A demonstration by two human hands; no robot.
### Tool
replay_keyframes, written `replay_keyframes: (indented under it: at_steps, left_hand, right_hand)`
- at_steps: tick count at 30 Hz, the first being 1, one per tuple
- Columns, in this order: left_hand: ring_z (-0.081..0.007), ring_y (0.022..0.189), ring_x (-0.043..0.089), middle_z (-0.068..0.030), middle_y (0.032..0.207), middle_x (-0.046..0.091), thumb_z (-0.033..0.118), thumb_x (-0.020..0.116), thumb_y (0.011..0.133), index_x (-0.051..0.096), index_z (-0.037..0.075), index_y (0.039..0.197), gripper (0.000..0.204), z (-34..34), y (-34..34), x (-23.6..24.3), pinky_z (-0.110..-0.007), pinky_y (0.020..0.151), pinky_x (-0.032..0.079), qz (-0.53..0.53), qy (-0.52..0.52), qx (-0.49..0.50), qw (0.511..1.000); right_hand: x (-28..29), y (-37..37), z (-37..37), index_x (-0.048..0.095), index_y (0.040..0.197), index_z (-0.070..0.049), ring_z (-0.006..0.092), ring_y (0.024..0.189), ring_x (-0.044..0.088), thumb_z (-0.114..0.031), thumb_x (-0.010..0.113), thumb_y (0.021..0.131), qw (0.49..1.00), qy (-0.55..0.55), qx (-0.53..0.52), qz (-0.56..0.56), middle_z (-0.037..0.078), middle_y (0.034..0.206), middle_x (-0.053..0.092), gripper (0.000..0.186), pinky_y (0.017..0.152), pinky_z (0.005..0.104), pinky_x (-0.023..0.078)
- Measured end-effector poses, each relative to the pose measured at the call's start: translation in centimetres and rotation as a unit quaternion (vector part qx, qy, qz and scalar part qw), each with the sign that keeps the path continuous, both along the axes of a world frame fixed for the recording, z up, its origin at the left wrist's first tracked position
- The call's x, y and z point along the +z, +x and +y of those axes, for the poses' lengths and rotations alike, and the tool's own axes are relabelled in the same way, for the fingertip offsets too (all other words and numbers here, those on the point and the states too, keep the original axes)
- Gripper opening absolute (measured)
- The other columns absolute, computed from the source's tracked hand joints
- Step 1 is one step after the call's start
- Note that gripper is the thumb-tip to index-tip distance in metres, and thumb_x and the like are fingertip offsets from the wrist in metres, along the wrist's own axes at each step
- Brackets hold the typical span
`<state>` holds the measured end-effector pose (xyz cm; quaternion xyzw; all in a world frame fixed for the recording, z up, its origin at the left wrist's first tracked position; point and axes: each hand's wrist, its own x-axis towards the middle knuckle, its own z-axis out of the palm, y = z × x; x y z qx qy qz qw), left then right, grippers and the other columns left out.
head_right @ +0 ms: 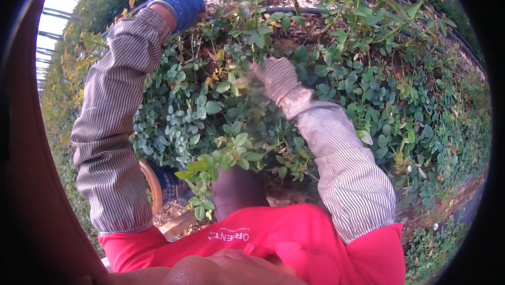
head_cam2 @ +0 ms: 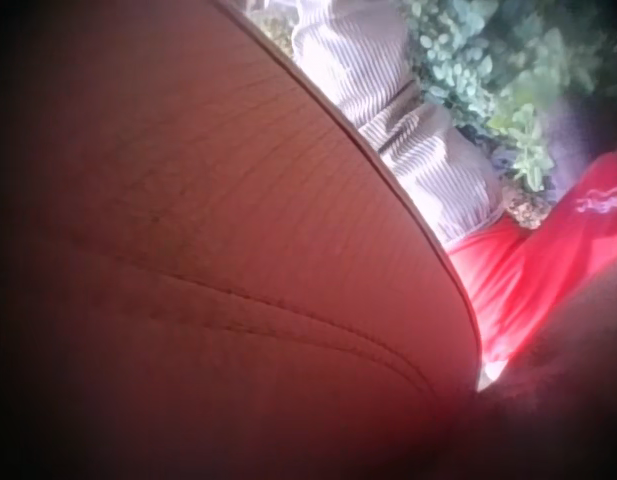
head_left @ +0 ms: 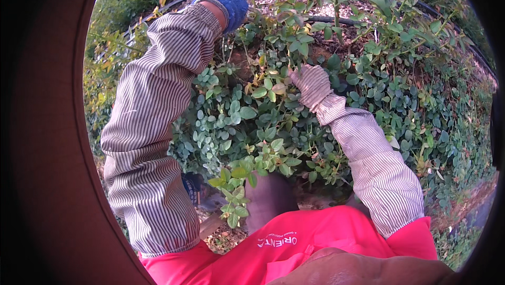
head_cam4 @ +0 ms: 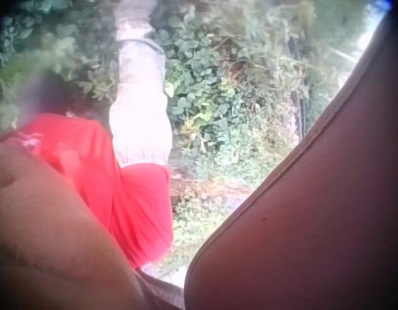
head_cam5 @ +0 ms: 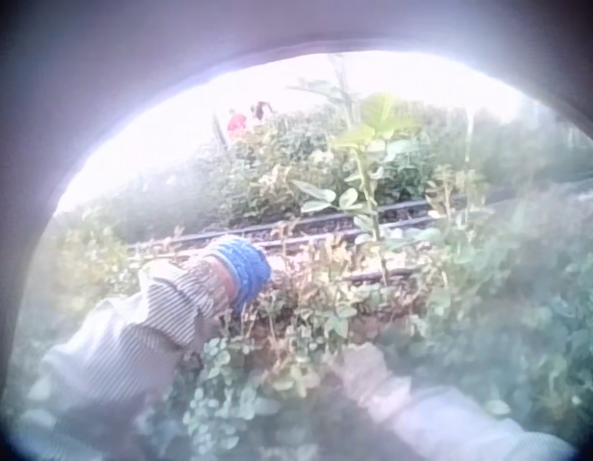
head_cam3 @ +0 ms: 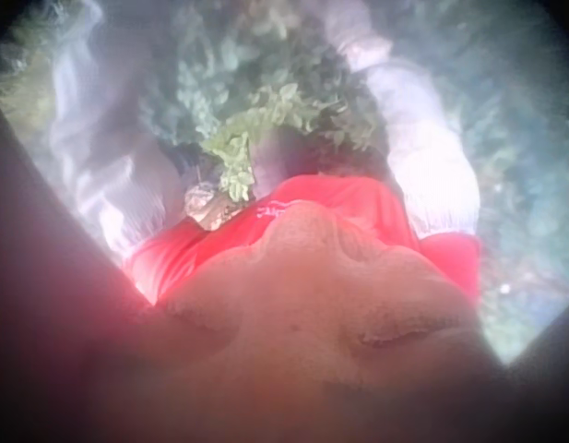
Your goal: The person uses pruning shears to cut leafy stems from low-growing plants in a greenhouse and places the cuttings into a basket. The person repeatedly reaches, cuts, and deposits the material while moving along the plant row.
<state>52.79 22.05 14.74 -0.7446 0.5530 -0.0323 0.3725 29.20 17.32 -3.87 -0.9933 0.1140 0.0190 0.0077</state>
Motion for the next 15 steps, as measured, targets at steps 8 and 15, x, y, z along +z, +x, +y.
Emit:
replay_keyframes:
  at_steps: [8, 15]
  left_hand:
    - [-0.0308, 0.098, 0.069, -0.0093, 0.112, 0.071, 0.030, 0.065, 0.091, 0.075, 0.015, 0.108, 0.025, -3.9, 0.2, -0.5, -0.044, 0.083, 0.058, -0.029, 0.061, -0.077, 0.995]
    - [-0.0324, 0.103, 0.068, -0.0112, 0.112, 0.071, 0.038, 0.061, 0.093, 0.073, 0.017, 0.112, 0.031, -6.2, 1.3, -0.9, -0.045, 0.090, 0.055, -0.040, 0.074, -0.058, 0.995]
  right_hand:
    - [-1.6, 0.2, -0.4, 0.049, 0.135, -0.014, 0.0284, 0.093, 0.063, -0.023, 0.050, 0.096, 1.000, -0.008, -0.006, 0.000, 0.011, 0.093, 0.062, 0.040, 0.074, 0.0428, 0.048]
    - [-2.3, 0.0, -0.6, 0.051, 0.132, -0.014, 0.0286, 0.090, 0.063, -0.022, 0.052, 0.094, 0.998, -0.009, 0.023, -0.051, 0.011, 0.089, 0.062, 0.038, 0.071, 0.0428, 0.048]
